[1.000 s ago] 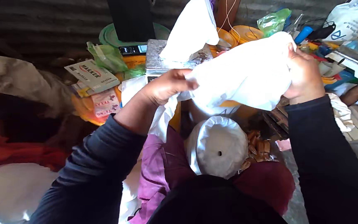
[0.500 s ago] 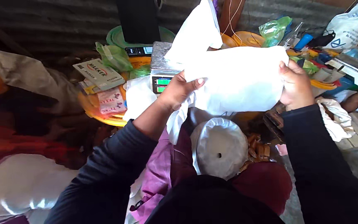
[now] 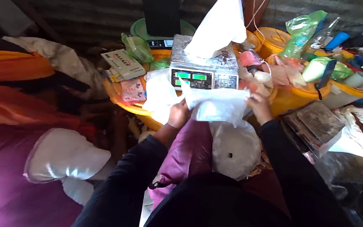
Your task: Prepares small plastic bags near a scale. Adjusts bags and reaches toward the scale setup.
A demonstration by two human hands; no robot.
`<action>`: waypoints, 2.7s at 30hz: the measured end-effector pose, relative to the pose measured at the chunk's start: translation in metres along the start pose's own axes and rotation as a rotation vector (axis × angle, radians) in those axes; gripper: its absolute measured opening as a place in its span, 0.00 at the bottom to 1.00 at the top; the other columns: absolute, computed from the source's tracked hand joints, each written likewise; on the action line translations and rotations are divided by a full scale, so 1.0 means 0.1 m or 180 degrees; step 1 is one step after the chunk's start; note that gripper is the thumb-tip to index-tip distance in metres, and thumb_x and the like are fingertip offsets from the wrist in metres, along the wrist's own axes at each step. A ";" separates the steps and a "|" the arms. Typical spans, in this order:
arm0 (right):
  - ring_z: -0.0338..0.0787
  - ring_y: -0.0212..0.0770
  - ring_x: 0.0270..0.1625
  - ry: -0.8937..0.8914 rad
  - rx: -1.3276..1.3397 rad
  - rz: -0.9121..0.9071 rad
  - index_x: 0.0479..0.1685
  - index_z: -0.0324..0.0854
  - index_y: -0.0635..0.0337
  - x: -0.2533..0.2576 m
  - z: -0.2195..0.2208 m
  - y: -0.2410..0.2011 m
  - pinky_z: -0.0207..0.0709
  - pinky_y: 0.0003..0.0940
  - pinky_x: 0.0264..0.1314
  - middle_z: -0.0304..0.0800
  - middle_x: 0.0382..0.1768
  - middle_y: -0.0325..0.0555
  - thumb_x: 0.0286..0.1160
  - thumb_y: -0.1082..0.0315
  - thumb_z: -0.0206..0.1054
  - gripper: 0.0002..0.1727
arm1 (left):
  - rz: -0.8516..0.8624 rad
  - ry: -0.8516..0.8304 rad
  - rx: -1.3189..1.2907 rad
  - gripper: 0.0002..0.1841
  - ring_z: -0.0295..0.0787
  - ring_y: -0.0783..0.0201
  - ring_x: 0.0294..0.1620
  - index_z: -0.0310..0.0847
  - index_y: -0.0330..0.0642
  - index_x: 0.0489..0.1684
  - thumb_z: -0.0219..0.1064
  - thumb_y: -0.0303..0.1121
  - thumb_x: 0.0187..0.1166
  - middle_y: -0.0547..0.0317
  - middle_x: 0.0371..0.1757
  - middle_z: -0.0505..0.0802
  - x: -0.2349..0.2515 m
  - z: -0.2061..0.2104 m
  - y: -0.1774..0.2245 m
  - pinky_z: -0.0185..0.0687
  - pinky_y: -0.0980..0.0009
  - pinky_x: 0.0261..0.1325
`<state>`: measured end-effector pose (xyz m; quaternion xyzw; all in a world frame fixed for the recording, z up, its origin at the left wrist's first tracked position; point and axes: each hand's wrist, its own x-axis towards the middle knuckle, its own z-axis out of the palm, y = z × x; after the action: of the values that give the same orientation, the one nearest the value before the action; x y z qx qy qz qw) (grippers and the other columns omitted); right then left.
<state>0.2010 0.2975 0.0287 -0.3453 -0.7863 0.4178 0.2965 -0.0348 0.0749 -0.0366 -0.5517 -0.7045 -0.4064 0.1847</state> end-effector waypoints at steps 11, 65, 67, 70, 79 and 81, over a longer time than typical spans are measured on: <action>0.85 0.46 0.69 -0.1359 0.0063 0.0955 0.70 0.81 0.66 -0.45 0.91 0.71 0.78 0.44 0.70 0.85 0.69 0.57 0.88 0.68 0.60 0.18 | -0.3263 -0.2314 0.0390 0.17 0.79 0.32 0.75 0.80 0.30 0.68 0.60 0.27 0.85 0.28 0.71 0.84 -0.92 -0.39 -0.58 0.71 0.36 0.77; 0.90 0.38 0.42 -0.0242 0.1385 0.2222 0.64 0.81 0.67 -1.33 0.52 1.27 0.84 0.33 0.44 0.92 0.44 0.48 0.91 0.68 0.55 0.15 | -0.1870 -0.3818 0.0681 0.29 0.58 0.33 0.90 0.55 0.53 0.94 0.50 0.46 0.94 0.57 0.96 0.55 -0.04 -0.37 0.26 0.63 0.35 0.81; 0.90 0.38 0.42 -0.0224 0.1414 0.2180 0.63 0.81 0.67 -1.34 0.49 1.24 0.84 0.32 0.44 0.92 0.44 0.48 0.90 0.68 0.55 0.15 | -0.1895 -0.3871 0.0631 0.30 0.57 0.39 0.92 0.56 0.49 0.93 0.52 0.46 0.93 0.53 0.96 0.55 0.00 -0.41 0.32 0.55 0.38 0.87; 0.90 0.37 0.43 -0.0228 0.1337 0.2085 0.64 0.81 0.67 -1.35 0.41 1.22 0.84 0.32 0.46 0.92 0.45 0.48 0.90 0.68 0.55 0.16 | -0.1837 -0.4040 0.0700 0.31 0.67 0.40 0.87 0.58 0.46 0.92 0.52 0.50 0.92 0.49 0.93 0.63 0.14 -0.48 0.41 0.64 0.38 0.82; 0.75 0.65 0.79 -0.1379 -0.0878 0.2287 0.74 0.79 0.67 -1.23 0.51 1.89 0.64 0.59 0.83 0.78 0.73 0.71 0.87 0.59 0.62 0.24 | -0.0997 -0.2950 0.0138 0.25 0.79 0.40 0.78 0.74 0.43 0.82 0.59 0.44 0.89 0.42 0.77 0.83 0.38 -0.33 0.54 0.72 0.41 0.77; 0.69 0.70 0.83 -0.1696 -0.1251 0.2446 0.81 0.72 0.67 -1.27 0.58 2.07 0.61 0.63 0.85 0.70 0.79 0.75 0.86 0.57 0.64 0.30 | -0.0888 -0.3017 0.0144 0.24 0.76 0.39 0.80 0.76 0.41 0.80 0.59 0.42 0.90 0.41 0.78 0.82 0.19 -0.13 0.41 0.68 0.40 0.80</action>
<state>0.2927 0.2558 -0.2004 -0.5404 -0.7145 0.4145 -0.1601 -0.0056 0.0796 -0.0006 -0.5722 -0.7867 -0.1162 -0.2004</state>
